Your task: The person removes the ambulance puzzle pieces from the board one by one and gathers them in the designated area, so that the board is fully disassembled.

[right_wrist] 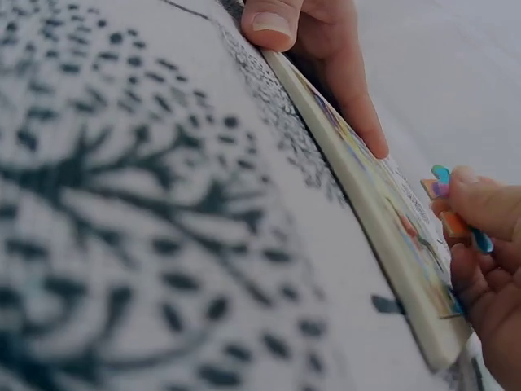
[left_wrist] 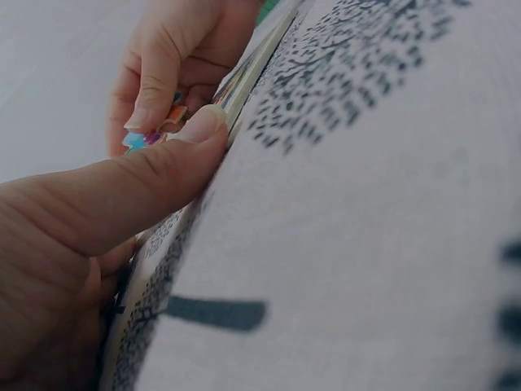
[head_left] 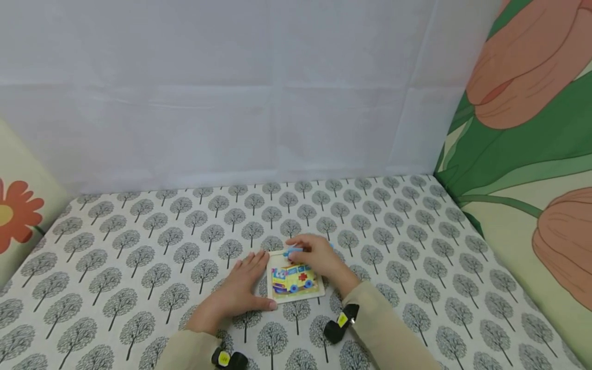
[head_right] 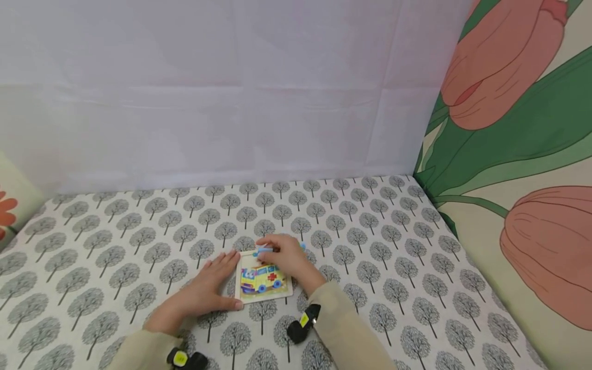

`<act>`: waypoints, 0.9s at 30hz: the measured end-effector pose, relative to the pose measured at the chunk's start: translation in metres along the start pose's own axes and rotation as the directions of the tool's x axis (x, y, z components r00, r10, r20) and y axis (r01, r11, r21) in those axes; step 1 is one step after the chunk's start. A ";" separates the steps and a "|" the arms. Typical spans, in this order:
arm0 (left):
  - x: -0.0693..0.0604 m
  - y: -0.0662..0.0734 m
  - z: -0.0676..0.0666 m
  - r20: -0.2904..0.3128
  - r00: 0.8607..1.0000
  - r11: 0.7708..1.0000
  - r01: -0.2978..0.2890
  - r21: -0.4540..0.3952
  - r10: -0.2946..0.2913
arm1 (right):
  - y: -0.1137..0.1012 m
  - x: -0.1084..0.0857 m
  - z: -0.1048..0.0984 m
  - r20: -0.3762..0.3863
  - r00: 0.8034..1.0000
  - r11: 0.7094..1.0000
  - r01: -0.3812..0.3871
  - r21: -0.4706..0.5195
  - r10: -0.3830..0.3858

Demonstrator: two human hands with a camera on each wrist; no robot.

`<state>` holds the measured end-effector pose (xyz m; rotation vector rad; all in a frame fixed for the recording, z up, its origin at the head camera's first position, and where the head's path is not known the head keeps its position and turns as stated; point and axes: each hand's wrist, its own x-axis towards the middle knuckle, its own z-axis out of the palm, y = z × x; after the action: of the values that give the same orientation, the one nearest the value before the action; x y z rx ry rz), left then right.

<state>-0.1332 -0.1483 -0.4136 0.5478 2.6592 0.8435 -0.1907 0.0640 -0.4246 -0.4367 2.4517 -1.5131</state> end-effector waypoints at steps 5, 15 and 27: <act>0.000 -0.001 0.000 -0.006 1.000 1.000 -0.007 -0.003 0.007 | 0.002 -0.002 -0.002 -0.033 0.997 0.986 -0.070 0.152 0.076; -0.001 0.000 0.000 -0.009 1.000 1.000 -0.005 -0.013 0.004 | -0.003 -0.014 -0.015 -0.065 0.978 0.907 -0.158 0.390 0.198; -0.001 0.000 0.001 -0.015 1.000 1.000 0.002 0.000 -0.002 | 0.007 -0.022 -0.041 -0.199 0.963 0.939 -0.108 0.327 0.180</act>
<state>-0.1320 -0.1481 -0.4137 0.5414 2.6723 0.8506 -0.1859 0.1093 -0.4123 -0.0223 2.2754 -1.9334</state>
